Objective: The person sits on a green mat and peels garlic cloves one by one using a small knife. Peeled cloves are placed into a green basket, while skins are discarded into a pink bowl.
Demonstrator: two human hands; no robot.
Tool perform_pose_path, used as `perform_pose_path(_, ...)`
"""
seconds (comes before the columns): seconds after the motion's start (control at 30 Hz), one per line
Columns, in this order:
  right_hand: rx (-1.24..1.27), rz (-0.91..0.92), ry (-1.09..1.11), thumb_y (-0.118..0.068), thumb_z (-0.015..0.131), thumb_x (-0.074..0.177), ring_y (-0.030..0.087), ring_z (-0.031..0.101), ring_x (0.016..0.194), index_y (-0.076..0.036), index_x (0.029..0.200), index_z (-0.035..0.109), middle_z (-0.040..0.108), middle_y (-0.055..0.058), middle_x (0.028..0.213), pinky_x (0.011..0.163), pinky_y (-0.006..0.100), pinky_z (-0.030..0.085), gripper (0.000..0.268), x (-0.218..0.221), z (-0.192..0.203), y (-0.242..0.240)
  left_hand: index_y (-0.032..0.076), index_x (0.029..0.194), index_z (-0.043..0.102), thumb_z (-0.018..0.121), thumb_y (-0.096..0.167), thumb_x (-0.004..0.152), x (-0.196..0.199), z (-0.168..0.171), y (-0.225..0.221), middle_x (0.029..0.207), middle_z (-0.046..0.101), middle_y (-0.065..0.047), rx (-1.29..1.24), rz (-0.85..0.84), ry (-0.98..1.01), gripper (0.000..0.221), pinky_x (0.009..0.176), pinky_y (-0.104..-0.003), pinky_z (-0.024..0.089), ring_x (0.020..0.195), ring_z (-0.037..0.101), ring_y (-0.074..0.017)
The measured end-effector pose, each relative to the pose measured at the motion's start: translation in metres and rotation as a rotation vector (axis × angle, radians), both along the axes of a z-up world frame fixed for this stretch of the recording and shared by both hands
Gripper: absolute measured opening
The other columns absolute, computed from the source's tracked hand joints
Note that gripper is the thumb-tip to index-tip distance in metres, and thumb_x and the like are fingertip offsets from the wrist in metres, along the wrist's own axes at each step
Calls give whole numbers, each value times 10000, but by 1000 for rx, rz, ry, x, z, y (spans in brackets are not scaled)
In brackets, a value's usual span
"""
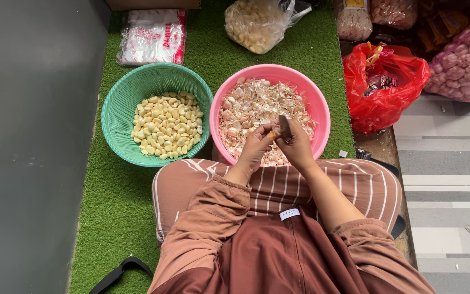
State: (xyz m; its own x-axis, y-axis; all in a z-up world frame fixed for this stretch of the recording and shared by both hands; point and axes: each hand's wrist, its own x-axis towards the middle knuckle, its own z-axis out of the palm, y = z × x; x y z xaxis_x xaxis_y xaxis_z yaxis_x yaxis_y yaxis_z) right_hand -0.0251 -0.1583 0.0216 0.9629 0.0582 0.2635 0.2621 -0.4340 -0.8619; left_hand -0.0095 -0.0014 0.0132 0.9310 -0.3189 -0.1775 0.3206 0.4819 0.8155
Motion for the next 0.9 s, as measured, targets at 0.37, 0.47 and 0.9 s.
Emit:
perform_pose_path(0.37, 339, 105, 309, -149, 735, 960, 12, 559, 719, -31, 1212, 709, 714, -27, 873, 606, 208, 437, 280, 12, 0, -9, -32, 1285, 645, 717, 113, 979, 6, -2, 11, 1134, 730, -70, 1, 17, -199, 346, 955, -262, 542, 1038, 670, -110)
perform_pose_path(0.47, 411, 4, 367, -161, 688, 975, 23, 533, 629, -31, 1185, 702, 700, -26, 819, 526, 228, 453, 248, 14, -10, -13, -28, 1279, 652, 712, 101, 991, 2, 0, 8, 1119, 724, -58, -5, -3, -184, 321, 951, -248, 544, 1046, 667, -100)
perform_pose_path(0.9, 258, 10, 226, -148, 745, 954, 32, 571, 756, -40, 1210, 595, 659, -29, 850, 646, 231, 467, 316, 13, 1, -7, 33, 1238, 696, 705, 101, 1015, 0, -3, 2, 914, 634, 27, 29, 36, -121, 233, 657, -175, 415, 757, 509, -18)
